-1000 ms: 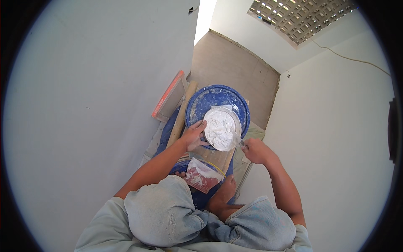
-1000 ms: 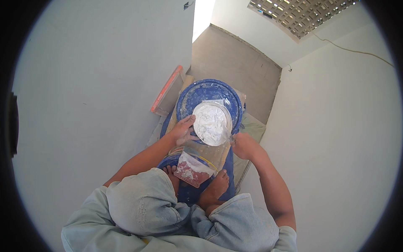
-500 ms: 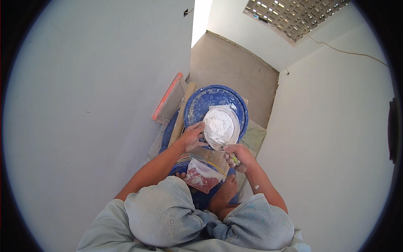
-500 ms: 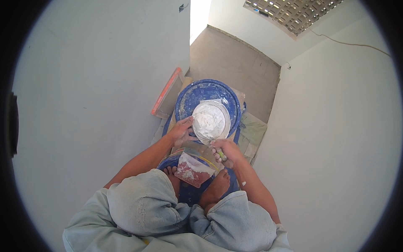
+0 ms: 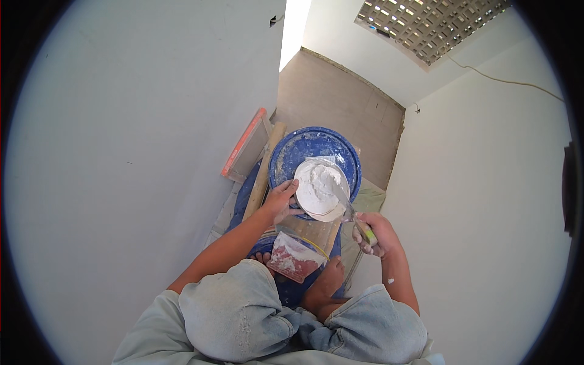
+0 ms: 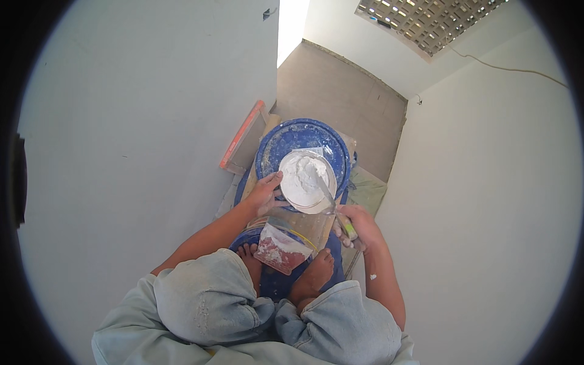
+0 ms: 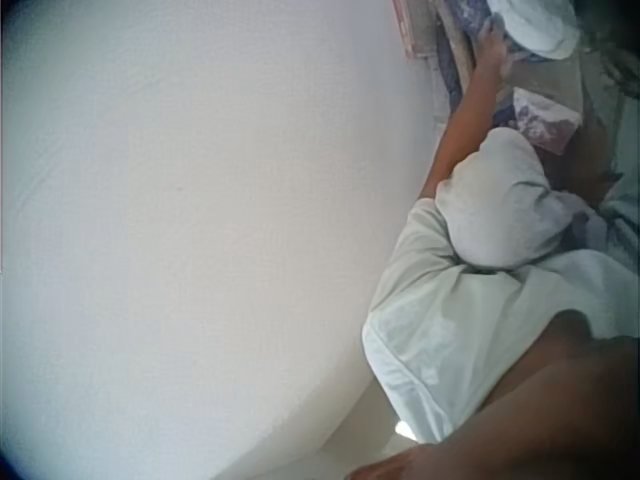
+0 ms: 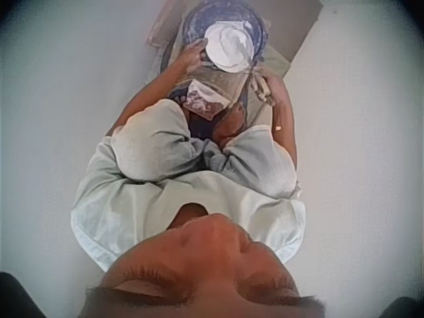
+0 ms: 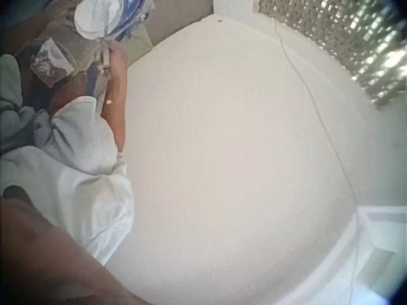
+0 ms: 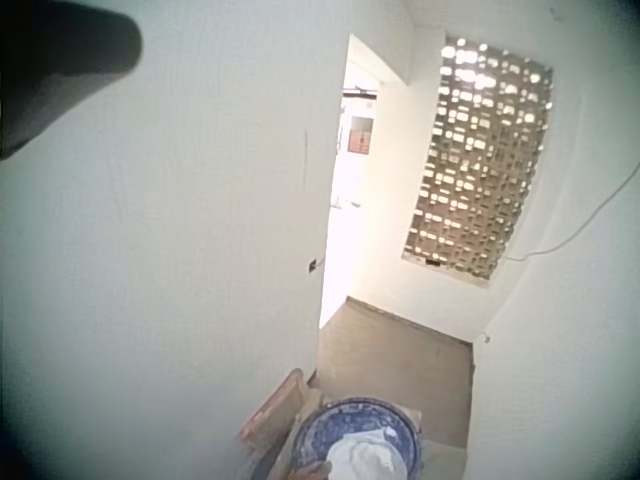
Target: The person mixes a white substance in a bucket with water, stirs it using a putty knife, and then applies the mixture to a wall area using a spreader.
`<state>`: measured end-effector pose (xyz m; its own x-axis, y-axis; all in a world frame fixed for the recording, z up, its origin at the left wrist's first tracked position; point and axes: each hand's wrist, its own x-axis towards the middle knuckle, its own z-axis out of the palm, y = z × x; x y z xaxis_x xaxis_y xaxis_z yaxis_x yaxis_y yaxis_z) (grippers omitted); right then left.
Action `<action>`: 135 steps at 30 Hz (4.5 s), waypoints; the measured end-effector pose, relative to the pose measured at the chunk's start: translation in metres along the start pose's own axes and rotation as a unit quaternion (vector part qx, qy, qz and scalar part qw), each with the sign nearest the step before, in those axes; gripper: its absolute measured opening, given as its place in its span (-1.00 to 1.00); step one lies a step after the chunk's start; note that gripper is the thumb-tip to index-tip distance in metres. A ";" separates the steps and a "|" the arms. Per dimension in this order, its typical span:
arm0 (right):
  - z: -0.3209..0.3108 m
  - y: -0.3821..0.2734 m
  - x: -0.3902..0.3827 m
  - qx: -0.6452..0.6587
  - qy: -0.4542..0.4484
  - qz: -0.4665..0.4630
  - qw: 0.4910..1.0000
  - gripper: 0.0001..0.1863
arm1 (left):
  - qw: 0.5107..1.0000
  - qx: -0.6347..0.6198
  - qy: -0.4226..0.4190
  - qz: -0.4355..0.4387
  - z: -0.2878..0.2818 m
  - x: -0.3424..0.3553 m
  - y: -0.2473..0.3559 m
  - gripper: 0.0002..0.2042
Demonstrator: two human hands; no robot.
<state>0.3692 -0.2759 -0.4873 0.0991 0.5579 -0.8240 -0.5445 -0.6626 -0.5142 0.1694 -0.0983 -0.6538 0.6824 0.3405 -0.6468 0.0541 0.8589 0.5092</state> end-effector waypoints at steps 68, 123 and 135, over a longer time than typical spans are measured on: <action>0.067 -0.024 0.094 -0.819 0.067 -0.316 0.473 -0.84 | 0.998 -0.047 -0.009 -0.029 0.004 0.007 0.002 -0.47; 0.065 -0.043 0.089 -0.864 0.076 -0.200 0.456 -0.83 | 1.000 0.006 -0.010 -0.022 0.001 0.003 0.000 -0.47; 0.084 -0.054 0.082 -0.885 0.046 -0.128 0.446 -0.83 | 1.000 0.008 -0.005 -0.017 0.003 0.003 0.001 -0.48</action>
<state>0.3363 -0.1524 -0.5066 0.0478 0.7595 -0.6487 0.9958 0.0148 0.0907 0.1736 -0.0973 -0.6539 0.6880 0.3075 -0.6574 0.0881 0.8637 0.4962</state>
